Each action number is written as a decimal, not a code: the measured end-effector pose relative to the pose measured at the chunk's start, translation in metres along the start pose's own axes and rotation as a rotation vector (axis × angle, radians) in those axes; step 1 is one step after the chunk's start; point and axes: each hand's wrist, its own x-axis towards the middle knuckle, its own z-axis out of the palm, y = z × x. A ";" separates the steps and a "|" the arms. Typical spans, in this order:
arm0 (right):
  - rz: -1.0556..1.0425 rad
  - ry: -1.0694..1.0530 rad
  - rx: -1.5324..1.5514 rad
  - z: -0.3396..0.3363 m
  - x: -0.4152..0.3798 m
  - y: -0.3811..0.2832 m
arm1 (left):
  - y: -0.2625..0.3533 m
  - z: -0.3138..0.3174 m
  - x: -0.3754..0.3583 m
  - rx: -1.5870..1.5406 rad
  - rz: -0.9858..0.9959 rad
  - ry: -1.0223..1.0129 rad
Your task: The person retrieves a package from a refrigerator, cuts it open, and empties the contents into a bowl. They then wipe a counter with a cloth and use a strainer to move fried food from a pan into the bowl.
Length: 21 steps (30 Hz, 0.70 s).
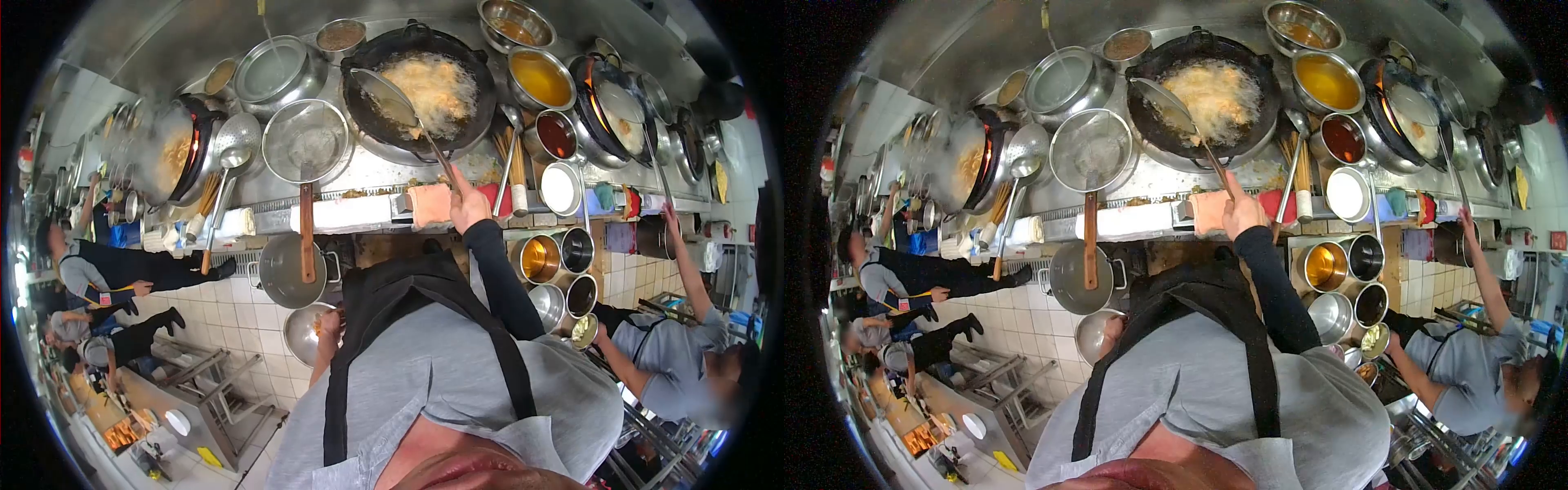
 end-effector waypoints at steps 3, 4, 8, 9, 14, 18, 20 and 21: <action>-0.019 0.019 -0.055 0.002 0.012 0.006 | -0.009 0.000 -0.007 0.020 0.008 0.000; -0.008 0.016 -0.084 -0.002 0.015 0.005 | -0.016 0.000 -0.006 0.014 0.006 -0.001; -0.010 0.003 -0.163 -0.031 0.017 -0.010 | -0.054 0.000 -0.011 -0.001 -0.010 0.001; -0.022 0.002 -0.169 -0.040 0.016 -0.015 | -0.063 0.001 -0.012 -0.010 -0.017 0.004; -0.216 0.091 -0.030 -0.090 0.030 -0.021 | -0.111 0.005 -0.020 -0.025 -0.055 0.005; -0.147 0.145 -0.302 -0.092 0.084 -0.025 | -0.124 0.009 -0.022 -0.052 -0.078 0.014; -0.147 0.155 -0.382 -0.086 0.116 -0.018 | -0.122 0.008 -0.019 -0.091 -0.087 0.028; -0.151 0.157 -0.419 -0.083 0.129 -0.016 | -0.119 0.007 -0.018 -0.112 -0.091 0.039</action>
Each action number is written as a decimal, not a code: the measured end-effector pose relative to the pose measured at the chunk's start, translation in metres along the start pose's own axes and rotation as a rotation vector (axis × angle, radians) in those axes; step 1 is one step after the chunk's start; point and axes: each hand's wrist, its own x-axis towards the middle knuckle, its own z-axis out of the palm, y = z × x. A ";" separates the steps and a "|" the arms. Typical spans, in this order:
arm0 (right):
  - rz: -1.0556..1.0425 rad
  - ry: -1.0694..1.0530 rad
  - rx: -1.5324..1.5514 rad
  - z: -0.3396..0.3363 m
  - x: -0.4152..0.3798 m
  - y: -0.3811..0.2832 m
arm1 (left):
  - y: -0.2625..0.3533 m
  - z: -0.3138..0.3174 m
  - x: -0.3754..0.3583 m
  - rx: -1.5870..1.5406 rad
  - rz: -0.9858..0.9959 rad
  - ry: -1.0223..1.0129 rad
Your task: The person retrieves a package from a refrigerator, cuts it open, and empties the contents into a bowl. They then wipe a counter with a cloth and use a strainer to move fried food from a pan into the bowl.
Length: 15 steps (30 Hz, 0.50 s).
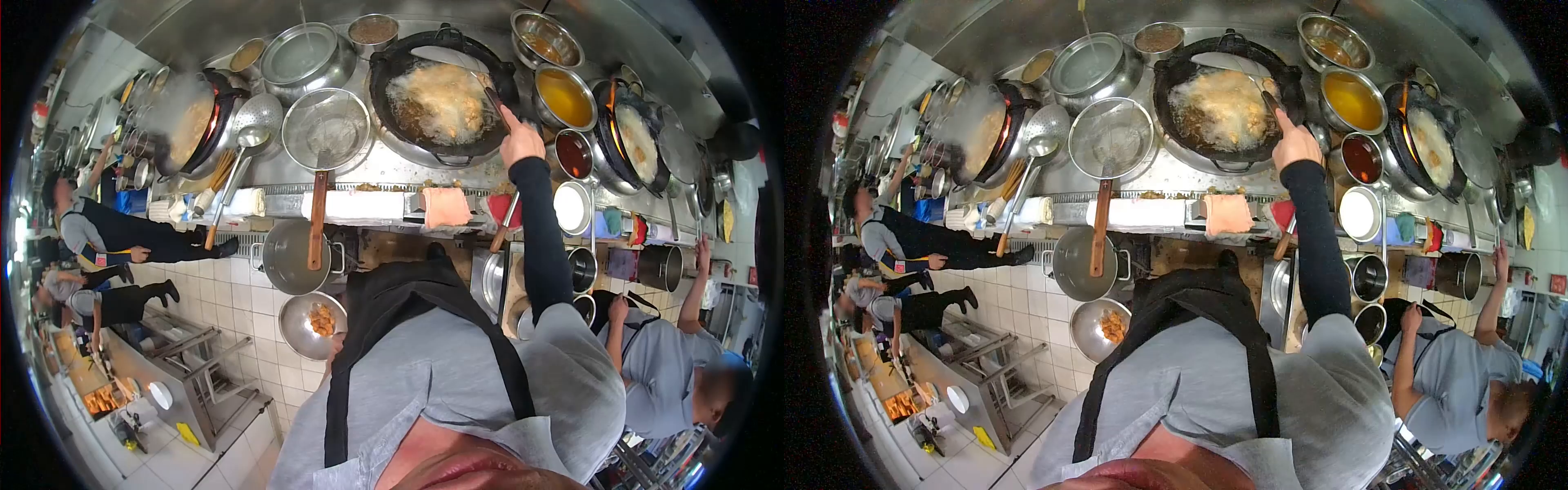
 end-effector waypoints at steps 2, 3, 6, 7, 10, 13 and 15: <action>-0.042 -0.019 -0.055 0.006 0.011 0.006 | 0.009 -0.001 0.002 -0.074 -0.010 0.031; -0.076 -0.042 -0.075 0.006 0.013 0.008 | 0.013 -0.001 0.004 -0.118 -0.013 0.048; -0.184 -0.112 -0.128 -0.001 0.011 0.016 | 0.027 0.001 0.008 -0.236 -0.022 0.105; -0.217 -0.134 -0.144 -0.007 0.007 0.019 | 0.031 0.003 0.007 -0.242 -0.027 0.113; -0.269 -0.172 -0.179 -0.023 -0.004 0.029 | 0.053 0.003 -0.002 -0.115 0.017 0.083; -0.335 -0.148 -0.112 -0.049 -0.015 0.042 | 0.058 0.002 -0.010 0.147 0.082 0.071; -0.323 -0.177 -0.042 -0.073 -0.019 0.047 | 0.052 0.001 -0.013 0.207 0.114 0.071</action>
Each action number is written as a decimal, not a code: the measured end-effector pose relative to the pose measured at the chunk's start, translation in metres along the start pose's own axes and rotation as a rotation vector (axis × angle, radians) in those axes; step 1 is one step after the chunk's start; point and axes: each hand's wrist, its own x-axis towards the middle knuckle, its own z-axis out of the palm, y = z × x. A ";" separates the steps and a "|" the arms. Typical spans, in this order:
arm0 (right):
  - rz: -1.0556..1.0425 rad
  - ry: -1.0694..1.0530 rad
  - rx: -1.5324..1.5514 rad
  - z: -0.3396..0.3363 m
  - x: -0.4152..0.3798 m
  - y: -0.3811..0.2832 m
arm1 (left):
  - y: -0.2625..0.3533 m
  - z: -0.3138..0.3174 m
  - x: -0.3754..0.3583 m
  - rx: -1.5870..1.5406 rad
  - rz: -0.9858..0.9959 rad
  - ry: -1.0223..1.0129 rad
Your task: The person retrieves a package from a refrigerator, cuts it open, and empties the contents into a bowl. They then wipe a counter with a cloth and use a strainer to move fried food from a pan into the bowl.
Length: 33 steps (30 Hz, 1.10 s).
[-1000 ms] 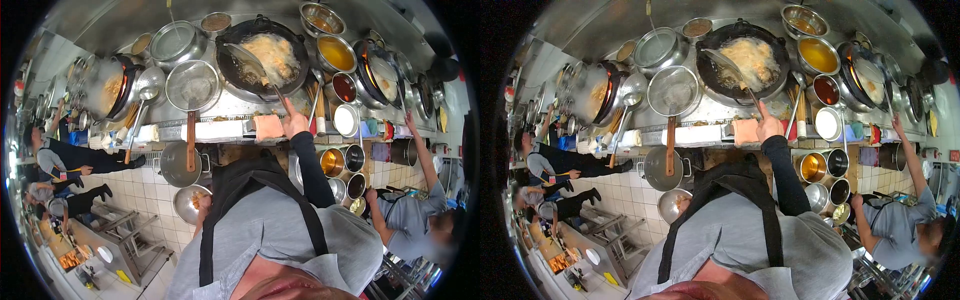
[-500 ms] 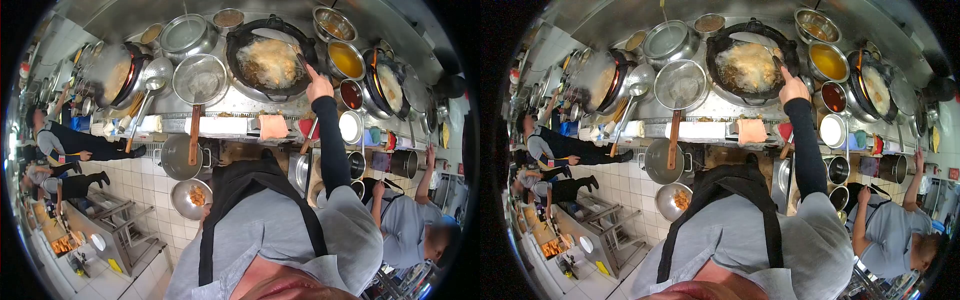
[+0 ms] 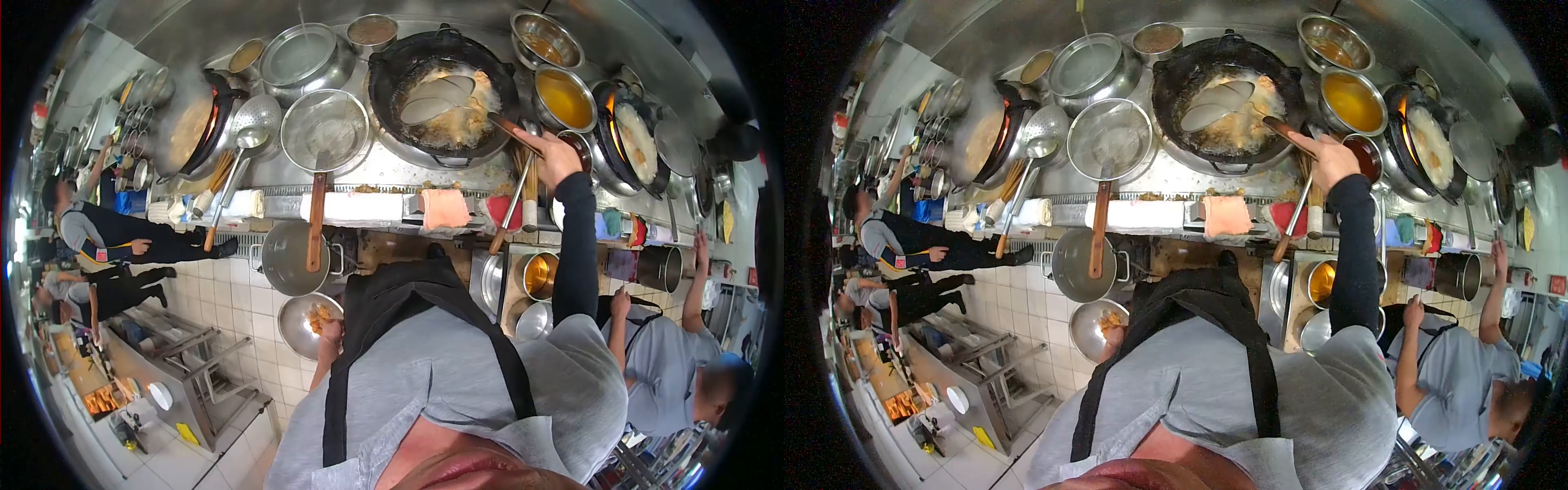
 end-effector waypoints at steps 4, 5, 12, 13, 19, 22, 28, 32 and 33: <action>0.119 0.015 0.204 -0.020 -0.017 -0.002 | -0.011 0.001 0.001 0.033 0.025 -0.006; 0.110 0.079 0.279 -0.005 -0.018 0.006 | -0.012 0.001 0.002 0.040 0.031 -0.006; 0.238 0.297 0.680 0.076 0.008 -0.008 | 0.000 -0.005 0.016 -0.007 0.051 -0.014; 0.222 0.381 0.702 0.104 0.017 -0.002 | 0.003 -0.006 0.017 -0.017 0.050 -0.012; 0.576 0.246 0.874 0.069 0.027 -0.058 | 0.003 -0.013 0.020 -0.014 0.099 -0.005; 0.399 0.407 0.543 0.086 0.017 -0.035 | -0.014 -0.014 0.022 0.070 0.228 0.022; 0.528 0.313 0.543 0.116 -0.027 -0.002 | -0.050 -0.014 0.014 0.266 0.749 0.151; 0.727 0.183 0.969 0.129 -0.064 0.000 | -0.040 -0.016 0.018 0.146 0.258 -0.019; 0.816 0.120 1.205 0.112 -0.069 -0.015 | -0.036 -0.017 0.018 0.130 0.211 -0.033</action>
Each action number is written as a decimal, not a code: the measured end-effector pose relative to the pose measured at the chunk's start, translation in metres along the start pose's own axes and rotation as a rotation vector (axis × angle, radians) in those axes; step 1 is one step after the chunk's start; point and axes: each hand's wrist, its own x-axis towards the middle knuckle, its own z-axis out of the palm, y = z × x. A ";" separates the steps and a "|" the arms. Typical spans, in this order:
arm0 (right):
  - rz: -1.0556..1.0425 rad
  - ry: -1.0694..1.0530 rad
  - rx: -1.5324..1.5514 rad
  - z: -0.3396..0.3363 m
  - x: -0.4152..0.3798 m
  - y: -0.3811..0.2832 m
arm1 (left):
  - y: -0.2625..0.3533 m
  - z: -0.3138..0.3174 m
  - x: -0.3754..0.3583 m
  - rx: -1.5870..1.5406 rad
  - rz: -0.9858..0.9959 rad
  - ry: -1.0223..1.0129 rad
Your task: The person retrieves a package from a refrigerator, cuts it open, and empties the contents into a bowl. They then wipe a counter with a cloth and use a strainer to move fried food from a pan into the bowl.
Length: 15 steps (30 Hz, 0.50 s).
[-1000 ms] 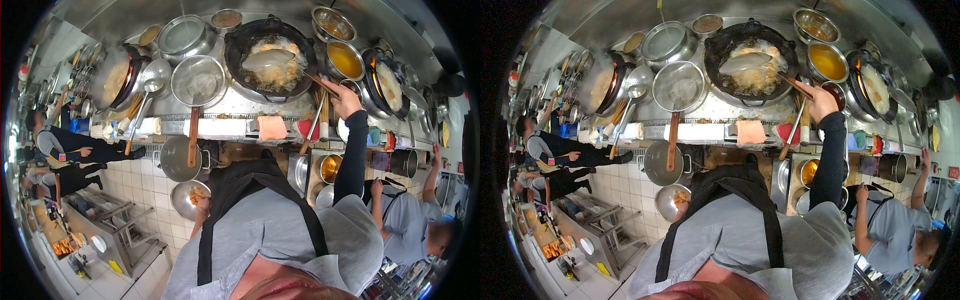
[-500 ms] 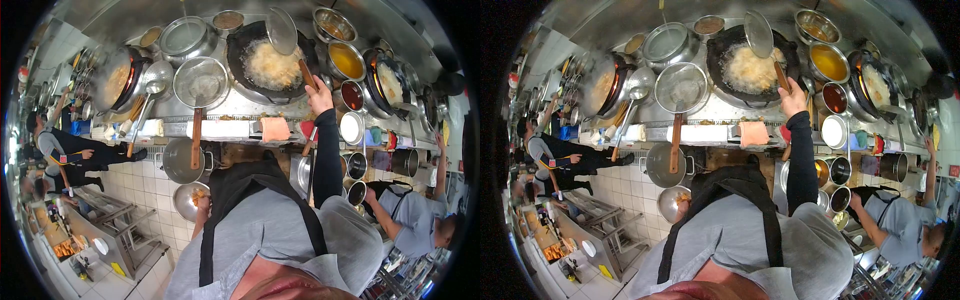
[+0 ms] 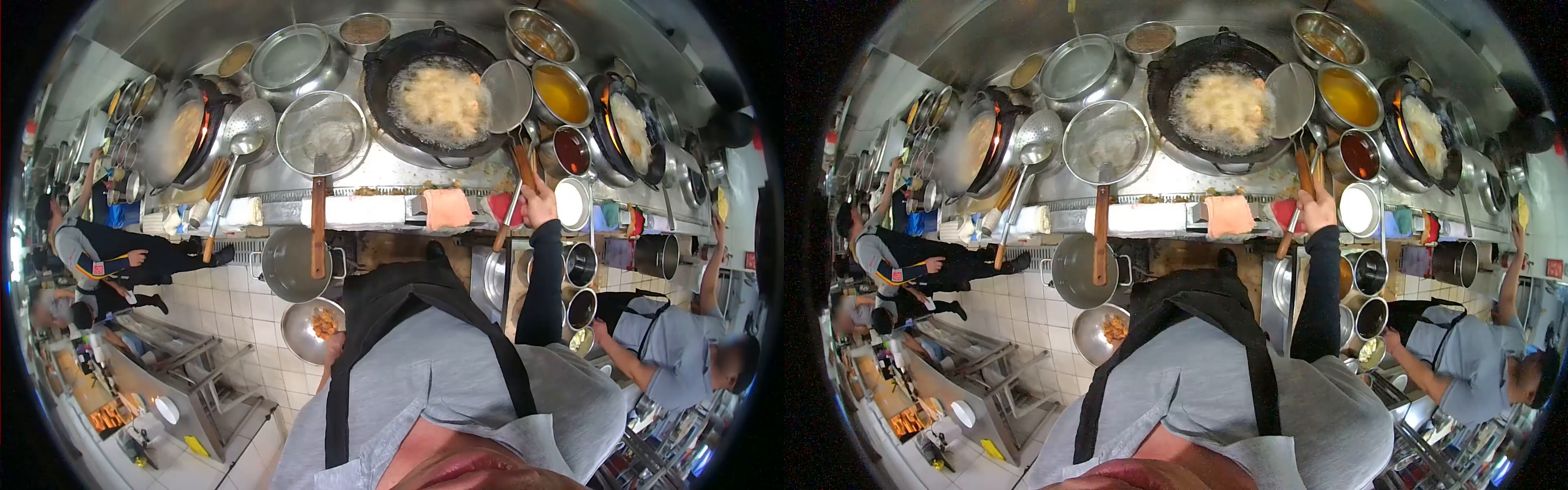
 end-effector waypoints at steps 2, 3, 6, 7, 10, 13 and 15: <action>0.110 -0.038 0.141 -0.002 -0.008 -0.006 | 0.010 -0.003 0.003 -0.022 -0.079 -0.022; 0.145 -0.067 0.173 -0.007 -0.005 -0.005 | 0.016 -0.005 0.004 -0.044 -0.106 -0.026; 0.232 -0.117 0.260 0.000 0.015 0.007 | 0.041 -0.010 0.011 -0.118 -0.201 -0.035; 0.223 -0.145 0.306 0.007 0.021 0.015 | 0.050 -0.012 0.015 -0.167 -0.241 -0.037; 0.221 -0.213 0.382 0.012 0.029 0.029 | 0.060 -0.018 0.035 -0.324 -0.340 -0.045; 0.243 -0.281 0.380 -0.005 0.013 0.020 | 0.013 -0.018 0.078 -0.475 -0.273 -0.079; 0.258 -0.268 0.363 -0.020 0.002 0.008 | 0.014 -0.019 0.079 -0.462 -0.254 -0.097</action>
